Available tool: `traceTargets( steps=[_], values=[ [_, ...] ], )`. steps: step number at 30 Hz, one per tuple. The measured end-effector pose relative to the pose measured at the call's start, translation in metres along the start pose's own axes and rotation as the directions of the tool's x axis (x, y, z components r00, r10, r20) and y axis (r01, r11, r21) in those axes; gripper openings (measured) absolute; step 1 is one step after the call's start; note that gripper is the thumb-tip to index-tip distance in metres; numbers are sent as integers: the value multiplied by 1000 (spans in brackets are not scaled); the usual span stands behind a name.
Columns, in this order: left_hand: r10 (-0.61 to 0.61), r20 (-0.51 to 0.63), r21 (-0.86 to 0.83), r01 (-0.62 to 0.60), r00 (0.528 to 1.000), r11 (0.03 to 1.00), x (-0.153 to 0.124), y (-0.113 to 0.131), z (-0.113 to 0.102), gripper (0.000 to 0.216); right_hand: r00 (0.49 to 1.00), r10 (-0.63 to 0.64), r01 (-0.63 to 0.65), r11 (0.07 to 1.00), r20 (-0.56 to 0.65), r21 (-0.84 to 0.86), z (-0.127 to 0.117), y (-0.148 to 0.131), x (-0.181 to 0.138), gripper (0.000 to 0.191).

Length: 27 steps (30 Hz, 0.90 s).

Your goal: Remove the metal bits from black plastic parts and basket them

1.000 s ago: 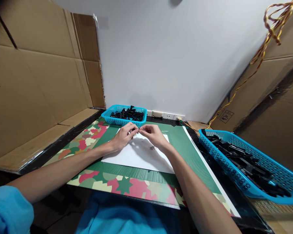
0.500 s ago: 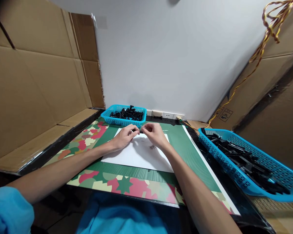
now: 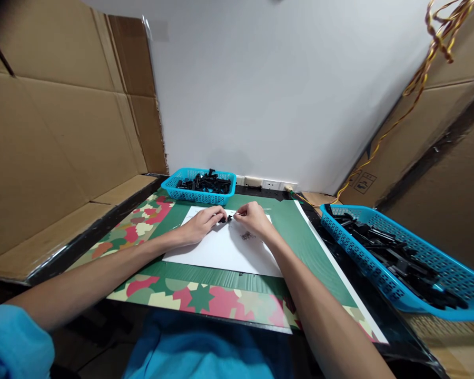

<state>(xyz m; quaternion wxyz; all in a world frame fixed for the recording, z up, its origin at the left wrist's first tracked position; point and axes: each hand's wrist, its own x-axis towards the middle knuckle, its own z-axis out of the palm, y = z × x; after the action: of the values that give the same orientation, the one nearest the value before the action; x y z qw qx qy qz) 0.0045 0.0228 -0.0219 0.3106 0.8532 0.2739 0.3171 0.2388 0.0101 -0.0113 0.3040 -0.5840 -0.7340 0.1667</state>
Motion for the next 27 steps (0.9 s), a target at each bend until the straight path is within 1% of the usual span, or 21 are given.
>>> traceTargets(
  steps=[4,10,16,21,27],
  values=[
    [-57,20,-109,59,998,992,0,1,1,33,998,12,-16,998,-55,-56,6,0,0,22],
    [-120,37,-220,126,992,967,1,-10,4,36,994,11,-28,988,-112,-151,11,-1,0,20],
    [-121,34,-243,126,992,962,2,-15,6,38,990,34,-59,981,-135,-184,12,-4,-2,16],
    [-129,37,-270,134,991,953,2,-13,6,38,987,73,-97,981,-144,-167,15,-4,-2,14],
    [-133,40,-266,139,990,954,3,-15,5,37,987,84,-102,985,-138,-136,17,-5,-3,14]
  ],
)
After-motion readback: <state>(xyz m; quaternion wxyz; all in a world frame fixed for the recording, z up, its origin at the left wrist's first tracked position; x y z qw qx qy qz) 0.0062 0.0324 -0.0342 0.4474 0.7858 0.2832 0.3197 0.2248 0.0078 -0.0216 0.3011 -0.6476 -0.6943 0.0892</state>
